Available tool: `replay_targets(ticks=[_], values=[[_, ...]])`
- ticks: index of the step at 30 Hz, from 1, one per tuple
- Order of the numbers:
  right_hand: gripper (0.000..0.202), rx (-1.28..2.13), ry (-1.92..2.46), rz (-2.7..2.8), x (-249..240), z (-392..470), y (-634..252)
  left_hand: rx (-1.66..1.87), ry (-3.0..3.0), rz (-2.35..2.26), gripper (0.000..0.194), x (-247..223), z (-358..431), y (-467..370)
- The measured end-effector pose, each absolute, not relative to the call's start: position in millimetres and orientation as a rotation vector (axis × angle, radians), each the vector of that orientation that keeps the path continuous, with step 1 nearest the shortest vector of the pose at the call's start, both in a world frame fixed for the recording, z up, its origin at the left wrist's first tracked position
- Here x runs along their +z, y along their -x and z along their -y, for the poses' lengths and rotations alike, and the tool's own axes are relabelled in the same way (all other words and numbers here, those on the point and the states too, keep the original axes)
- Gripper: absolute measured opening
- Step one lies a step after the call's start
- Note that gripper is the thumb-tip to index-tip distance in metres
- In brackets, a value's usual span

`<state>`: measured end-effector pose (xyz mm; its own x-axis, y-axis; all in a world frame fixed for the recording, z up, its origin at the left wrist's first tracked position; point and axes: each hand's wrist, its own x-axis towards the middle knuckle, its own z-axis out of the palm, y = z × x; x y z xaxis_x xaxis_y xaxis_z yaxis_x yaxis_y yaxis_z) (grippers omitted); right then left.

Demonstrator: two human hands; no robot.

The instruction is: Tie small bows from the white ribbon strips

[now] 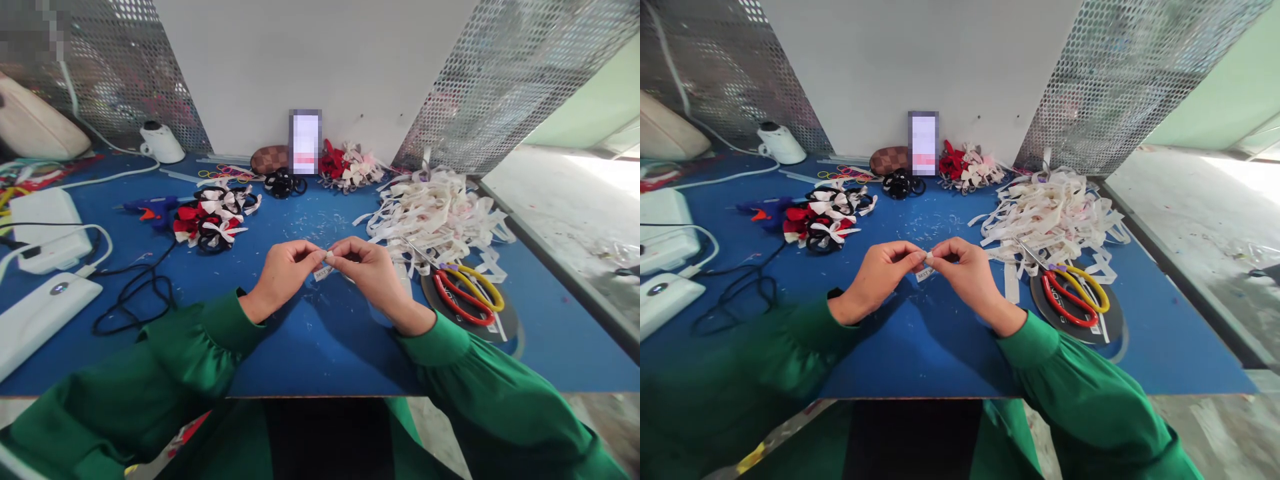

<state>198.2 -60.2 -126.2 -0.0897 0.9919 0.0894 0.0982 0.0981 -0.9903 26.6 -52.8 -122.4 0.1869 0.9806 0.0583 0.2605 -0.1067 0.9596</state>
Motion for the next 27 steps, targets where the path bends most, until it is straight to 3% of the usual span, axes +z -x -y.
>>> replay_targets(ticks=[9,15,21,27], values=[[0.014,1.244,1.097,1.084,-121.6,59.1,-199.5,1.017,-1.587,-1.173,0.025,-125.8,53.1,-26.3],[0.017,1.175,1.177,1.264,-120.1,61.3,-197.8,1.068,-1.531,-1.118,0.023,-123.1,54.1,-27.0],[0.011,1.340,1.075,1.097,-121.8,61.4,-197.9,1.034,-1.614,-1.138,0.019,-123.0,56.0,-27.4],[0.020,1.349,1.111,0.976,-123.1,59.8,-196.0,1.019,-1.478,-1.074,0.023,-126.5,55.2,-29.9]])
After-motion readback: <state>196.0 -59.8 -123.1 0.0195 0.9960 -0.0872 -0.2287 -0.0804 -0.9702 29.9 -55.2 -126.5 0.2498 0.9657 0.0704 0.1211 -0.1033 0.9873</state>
